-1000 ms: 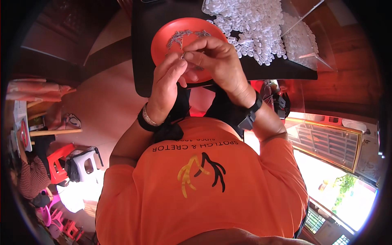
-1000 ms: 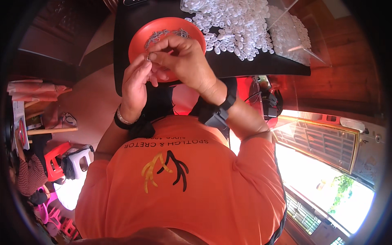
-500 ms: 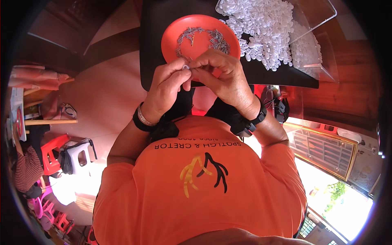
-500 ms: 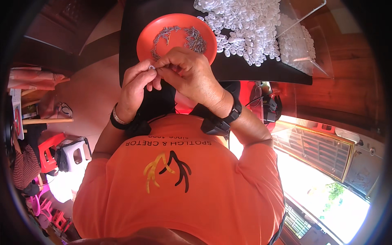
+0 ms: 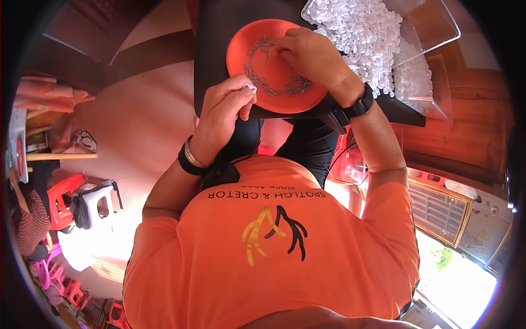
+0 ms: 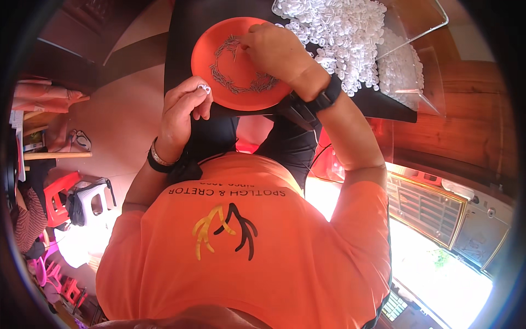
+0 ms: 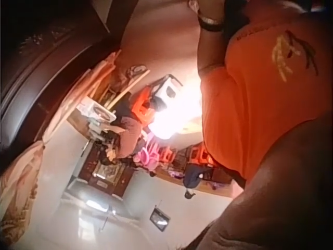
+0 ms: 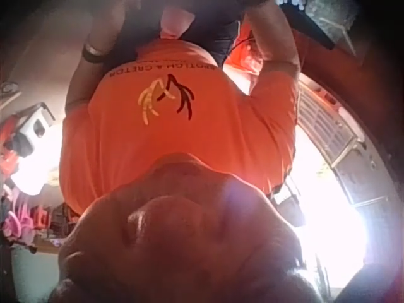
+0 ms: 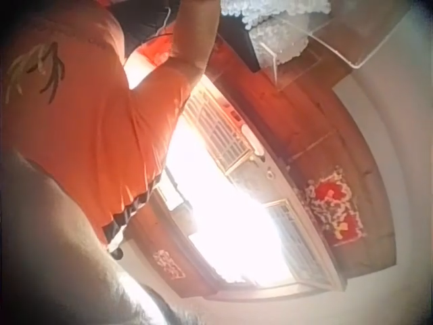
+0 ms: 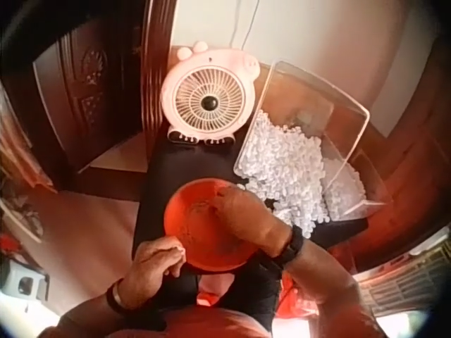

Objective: Assemble small white plastic components with metal rings by hand.

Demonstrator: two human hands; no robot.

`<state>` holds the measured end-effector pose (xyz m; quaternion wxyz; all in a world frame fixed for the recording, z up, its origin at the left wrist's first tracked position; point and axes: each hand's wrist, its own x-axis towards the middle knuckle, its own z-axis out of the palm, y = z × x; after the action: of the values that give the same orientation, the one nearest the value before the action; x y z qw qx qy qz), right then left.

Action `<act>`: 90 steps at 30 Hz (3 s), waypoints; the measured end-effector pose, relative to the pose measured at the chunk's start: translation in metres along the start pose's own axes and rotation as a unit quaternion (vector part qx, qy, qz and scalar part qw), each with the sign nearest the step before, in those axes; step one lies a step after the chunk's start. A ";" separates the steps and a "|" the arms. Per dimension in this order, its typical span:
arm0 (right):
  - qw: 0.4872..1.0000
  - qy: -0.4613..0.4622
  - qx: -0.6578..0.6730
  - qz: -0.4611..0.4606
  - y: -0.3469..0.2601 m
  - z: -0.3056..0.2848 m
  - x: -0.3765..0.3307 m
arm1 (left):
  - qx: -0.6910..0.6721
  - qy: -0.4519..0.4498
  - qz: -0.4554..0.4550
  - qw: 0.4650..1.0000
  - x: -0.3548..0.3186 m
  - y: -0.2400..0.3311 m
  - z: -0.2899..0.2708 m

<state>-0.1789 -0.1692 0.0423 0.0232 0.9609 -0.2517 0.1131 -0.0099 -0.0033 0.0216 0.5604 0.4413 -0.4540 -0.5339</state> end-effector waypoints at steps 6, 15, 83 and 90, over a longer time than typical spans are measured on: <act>0.999 0.002 0.030 0.031 0.006 -0.020 -0.001 | -0.015 -0.003 -0.008 1.000 0.001 -0.003 -0.002; 0.998 -0.039 -0.033 -0.049 0.012 -0.010 0.010 | -0.024 0.006 -0.014 1.000 -0.002 -0.004 -0.001; 0.812 0.082 0.553 0.167 -0.077 -0.019 -0.059 | 0.089 -0.028 0.036 0.995 -0.003 0.003 0.031; 0.821 0.067 0.542 0.164 -0.080 -0.016 -0.063 | 0.076 -0.036 -0.005 0.996 -0.005 -0.001 0.028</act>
<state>-0.1959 -0.0675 0.0445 -0.5037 0.7529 -0.3014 0.2976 -0.0380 0.0012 0.0260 0.5057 0.4657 -0.5109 -0.5162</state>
